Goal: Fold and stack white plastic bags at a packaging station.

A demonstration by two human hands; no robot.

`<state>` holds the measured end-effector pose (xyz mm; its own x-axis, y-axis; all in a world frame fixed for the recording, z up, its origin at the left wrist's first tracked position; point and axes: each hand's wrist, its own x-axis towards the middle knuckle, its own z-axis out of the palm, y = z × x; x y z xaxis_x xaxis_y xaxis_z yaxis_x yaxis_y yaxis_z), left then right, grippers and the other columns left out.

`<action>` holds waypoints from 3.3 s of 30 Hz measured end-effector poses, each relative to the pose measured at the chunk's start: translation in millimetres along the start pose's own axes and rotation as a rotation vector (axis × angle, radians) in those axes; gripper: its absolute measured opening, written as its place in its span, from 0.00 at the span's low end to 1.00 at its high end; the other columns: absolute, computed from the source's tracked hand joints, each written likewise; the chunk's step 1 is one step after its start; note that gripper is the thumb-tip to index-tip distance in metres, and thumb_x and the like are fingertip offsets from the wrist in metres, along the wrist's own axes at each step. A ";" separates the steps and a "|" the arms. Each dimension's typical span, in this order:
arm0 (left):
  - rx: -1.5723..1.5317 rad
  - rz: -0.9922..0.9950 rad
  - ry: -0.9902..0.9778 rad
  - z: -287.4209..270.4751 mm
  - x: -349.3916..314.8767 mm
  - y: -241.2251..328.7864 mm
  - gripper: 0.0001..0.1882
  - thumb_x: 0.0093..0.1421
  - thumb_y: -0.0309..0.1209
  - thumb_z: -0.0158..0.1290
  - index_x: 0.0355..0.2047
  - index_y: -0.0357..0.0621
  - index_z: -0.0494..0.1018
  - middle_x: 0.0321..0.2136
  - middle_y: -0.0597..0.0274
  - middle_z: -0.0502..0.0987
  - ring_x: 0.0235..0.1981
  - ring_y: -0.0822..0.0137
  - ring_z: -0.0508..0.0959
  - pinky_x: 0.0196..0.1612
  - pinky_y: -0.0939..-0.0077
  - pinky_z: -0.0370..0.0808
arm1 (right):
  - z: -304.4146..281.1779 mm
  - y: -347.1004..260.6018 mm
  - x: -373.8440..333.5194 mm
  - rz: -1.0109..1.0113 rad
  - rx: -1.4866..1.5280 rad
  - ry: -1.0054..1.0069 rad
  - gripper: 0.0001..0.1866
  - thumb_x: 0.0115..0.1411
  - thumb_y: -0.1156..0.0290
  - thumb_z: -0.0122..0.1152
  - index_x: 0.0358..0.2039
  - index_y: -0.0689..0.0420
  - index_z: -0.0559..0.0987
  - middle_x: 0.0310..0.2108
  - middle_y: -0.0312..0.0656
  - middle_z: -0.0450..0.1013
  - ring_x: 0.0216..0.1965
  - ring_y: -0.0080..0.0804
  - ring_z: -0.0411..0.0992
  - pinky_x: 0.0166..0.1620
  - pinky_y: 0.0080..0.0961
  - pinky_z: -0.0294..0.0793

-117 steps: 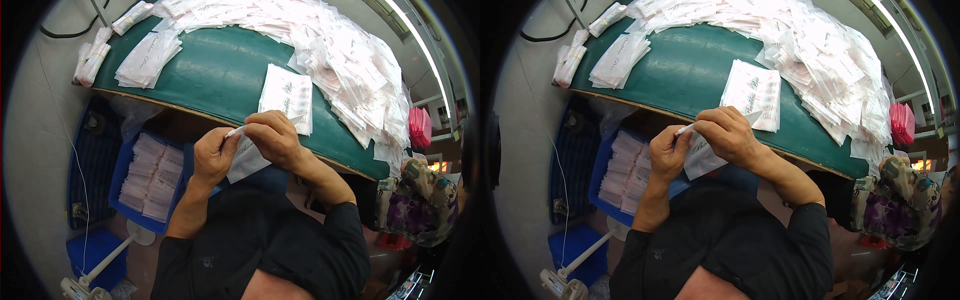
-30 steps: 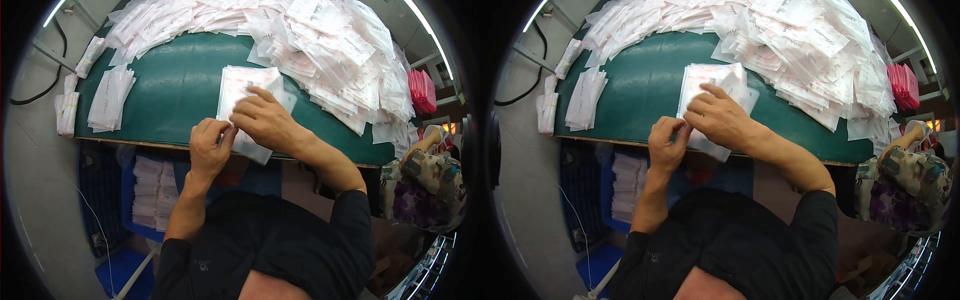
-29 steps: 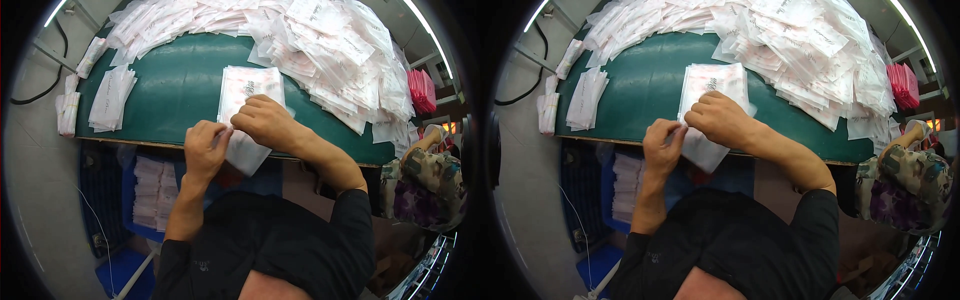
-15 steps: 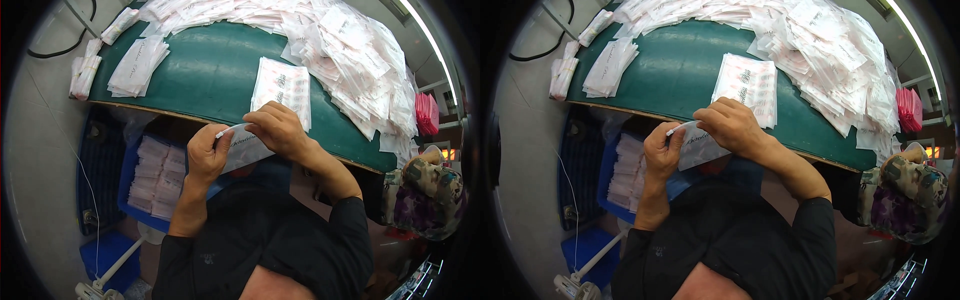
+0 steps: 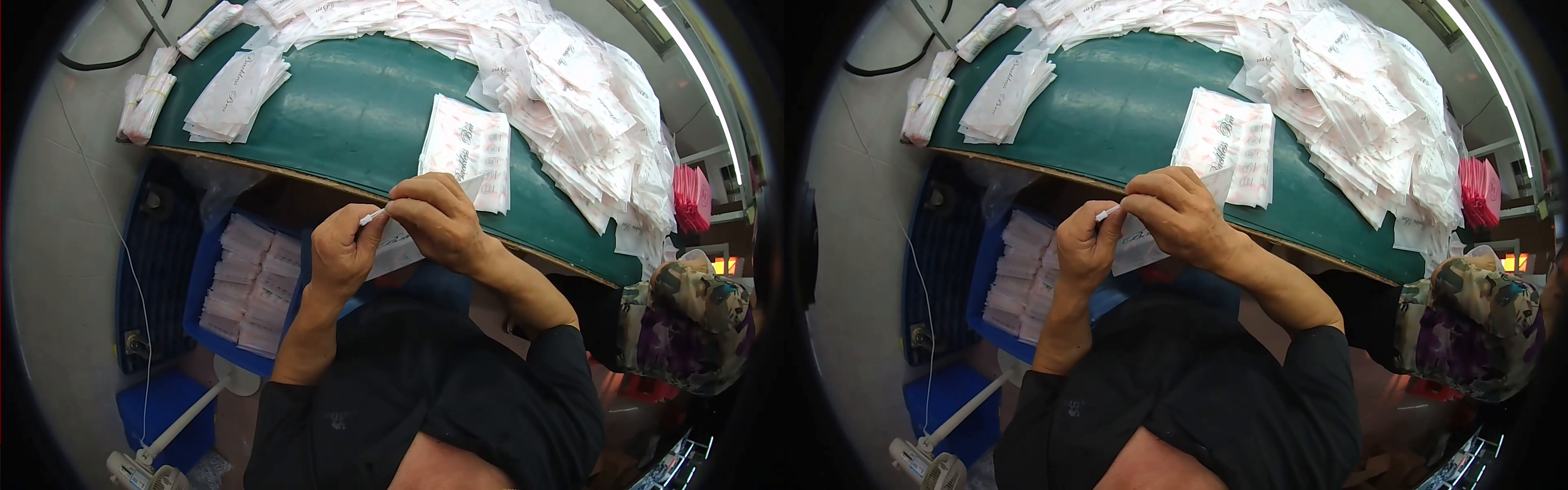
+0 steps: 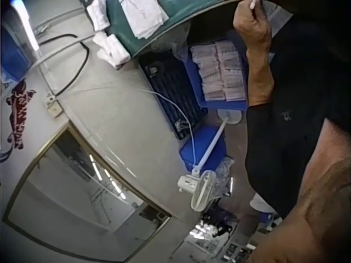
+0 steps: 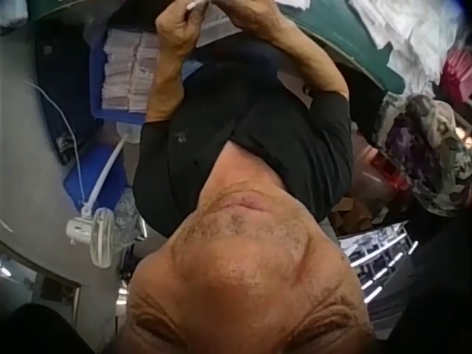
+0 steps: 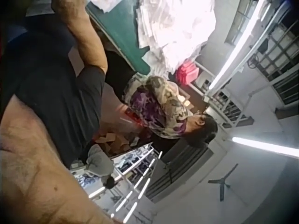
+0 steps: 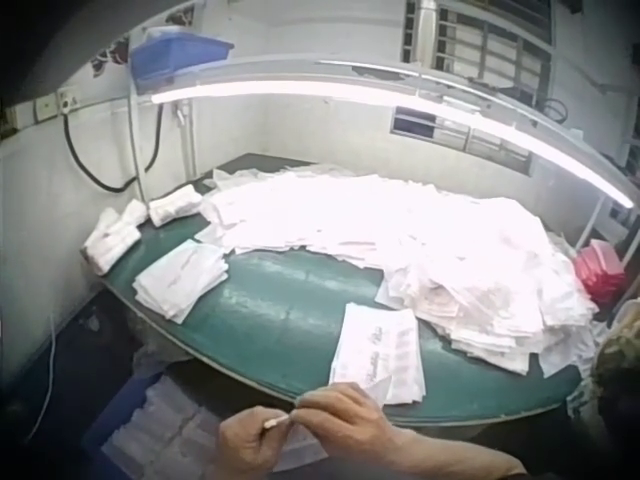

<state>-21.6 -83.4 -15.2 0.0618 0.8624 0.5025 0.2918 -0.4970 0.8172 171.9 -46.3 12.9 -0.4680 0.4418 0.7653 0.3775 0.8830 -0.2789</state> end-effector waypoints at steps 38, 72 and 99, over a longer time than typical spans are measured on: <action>-0.391 -0.370 -0.341 -14.7 -36.0 -6.9 0.50 0.57 0.52 0.70 0.68 0.32 0.62 0.61 0.45 0.73 0.64 0.54 0.72 0.66 0.60 0.67 | -34.4 -8.4 -32.4 0.907 0.914 -0.406 0.20 0.76 0.59 0.54 0.54 0.63 0.80 0.48 0.43 0.81 0.51 0.28 0.76 0.57 0.29 0.73; 0.394 0.040 -0.138 196.7 145.1 -34.0 0.23 0.58 0.36 0.69 0.50 0.37 0.76 0.40 0.52 0.76 0.40 0.54 0.78 0.44 0.62 0.77 | -203.9 269.7 -35.2 0.555 -0.374 0.128 0.30 0.62 0.68 0.70 0.63 0.62 0.74 0.62 0.56 0.73 0.64 0.53 0.71 0.66 0.40 0.70; 0.461 -0.174 -0.122 158.9 99.6 -51.3 0.24 0.60 0.49 0.66 0.38 0.39 0.76 0.37 0.52 0.77 0.38 0.51 0.78 0.41 0.58 0.76 | -93.8 142.3 -100.9 0.496 -0.065 -0.361 0.25 0.60 0.69 0.71 0.58 0.59 0.79 0.64 0.48 0.72 0.65 0.49 0.68 0.67 0.40 0.68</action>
<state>121.2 43.3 -51.9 0.0781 0.9471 0.3112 0.6968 -0.2751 0.6624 347.8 19.8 -49.7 -0.4606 0.8332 0.3060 0.6620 0.5521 -0.5069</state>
